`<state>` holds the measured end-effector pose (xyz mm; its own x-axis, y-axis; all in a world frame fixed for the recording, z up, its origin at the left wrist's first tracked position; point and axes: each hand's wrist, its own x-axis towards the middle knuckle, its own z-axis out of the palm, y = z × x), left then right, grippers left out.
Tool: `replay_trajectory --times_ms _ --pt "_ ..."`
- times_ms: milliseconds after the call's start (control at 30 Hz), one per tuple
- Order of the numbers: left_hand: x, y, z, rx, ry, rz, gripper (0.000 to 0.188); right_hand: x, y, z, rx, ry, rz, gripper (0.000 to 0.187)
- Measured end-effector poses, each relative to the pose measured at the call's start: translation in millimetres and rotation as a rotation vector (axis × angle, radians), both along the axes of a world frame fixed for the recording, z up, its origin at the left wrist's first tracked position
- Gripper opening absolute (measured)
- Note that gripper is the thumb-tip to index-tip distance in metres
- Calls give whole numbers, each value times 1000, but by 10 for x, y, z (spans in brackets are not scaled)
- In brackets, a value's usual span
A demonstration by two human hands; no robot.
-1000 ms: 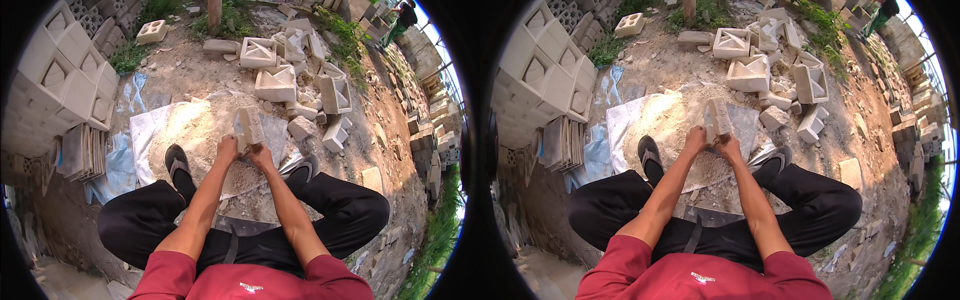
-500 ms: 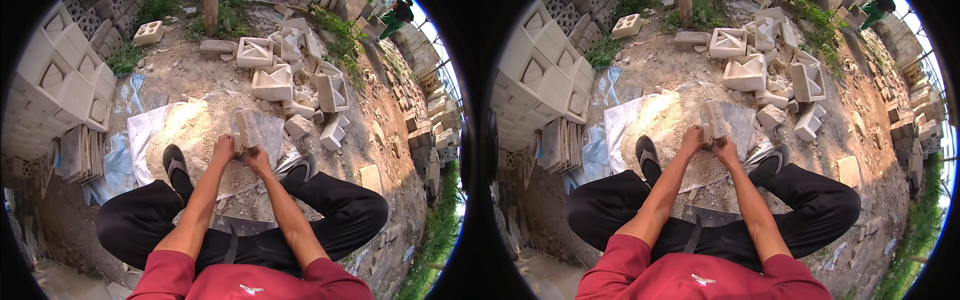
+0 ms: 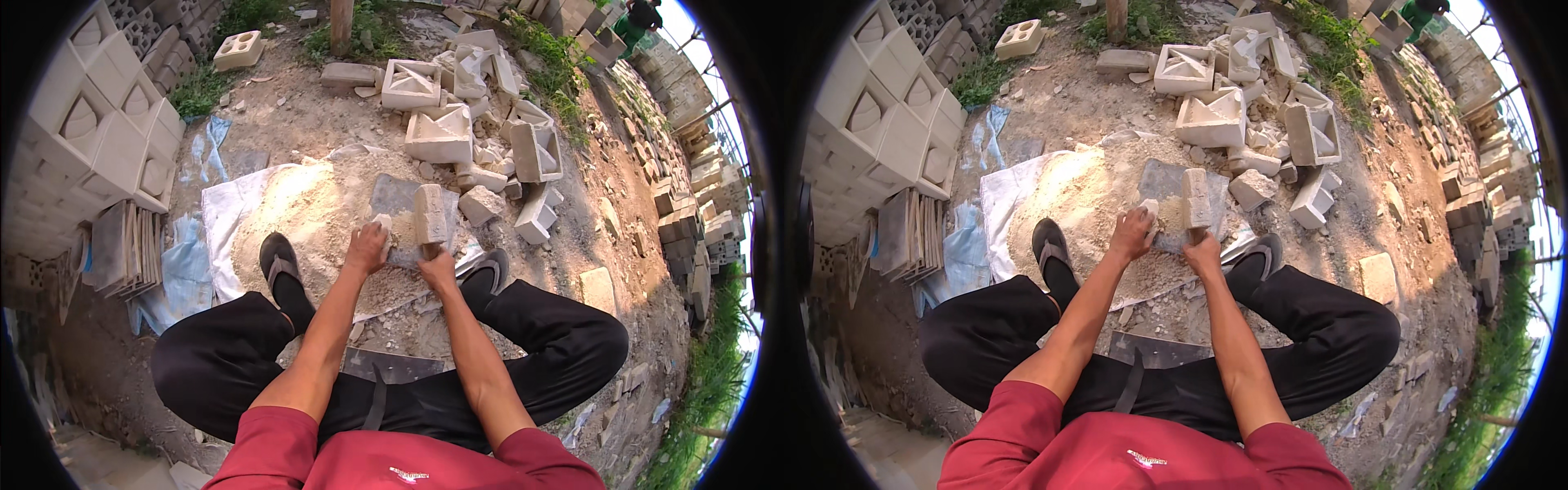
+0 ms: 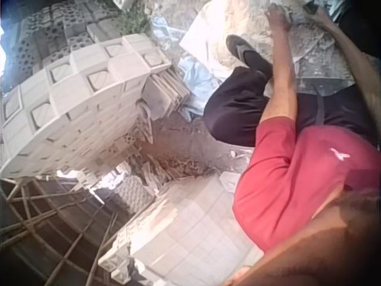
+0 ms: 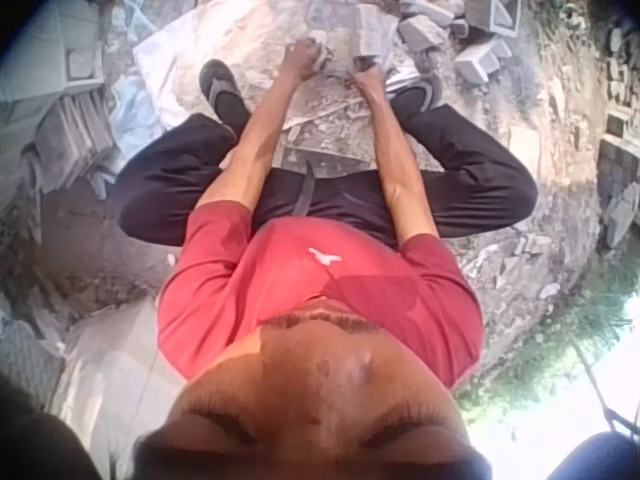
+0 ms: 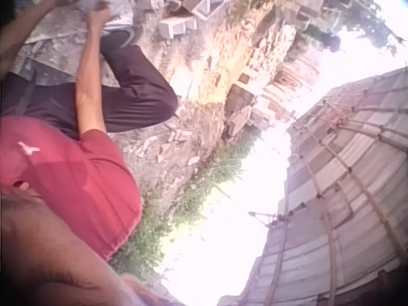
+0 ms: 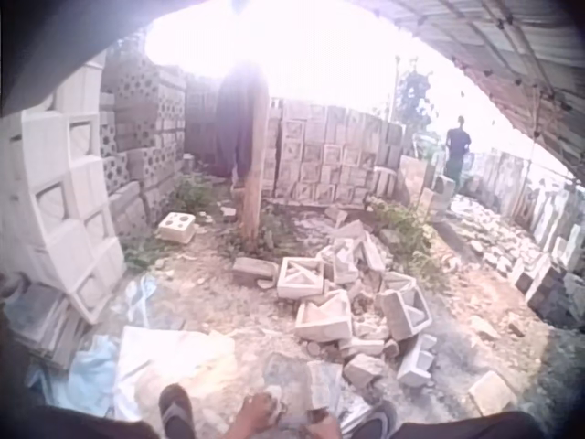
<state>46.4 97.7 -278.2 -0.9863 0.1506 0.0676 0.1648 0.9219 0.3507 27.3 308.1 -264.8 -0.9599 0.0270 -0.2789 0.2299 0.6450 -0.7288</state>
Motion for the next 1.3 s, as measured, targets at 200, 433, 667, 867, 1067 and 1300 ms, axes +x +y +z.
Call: replay_trajectory --times_ms 200,433,667,867,1067,1300 --pt "44 44 -100 -110 -43 -92 54 -77 25 -47 57 -36 22 49" --pt "-6 18 2 -47 -86 94 80 -54 84 -75 41 26 61 48" --pt "-81 -33 148 -21 -171 162 89 88 -134 69 128 22 16 48" --pt "-10 -149 80 8 -194 269 80 710 -618 59 -82 132 -83 46" --pt "-27 -175 35 58 -129 271 69 534 -796 -98 -67 169 -104 48" --pt "4 -200 91 81 -112 259 66 -186 -603 207 9 -131 77 47"
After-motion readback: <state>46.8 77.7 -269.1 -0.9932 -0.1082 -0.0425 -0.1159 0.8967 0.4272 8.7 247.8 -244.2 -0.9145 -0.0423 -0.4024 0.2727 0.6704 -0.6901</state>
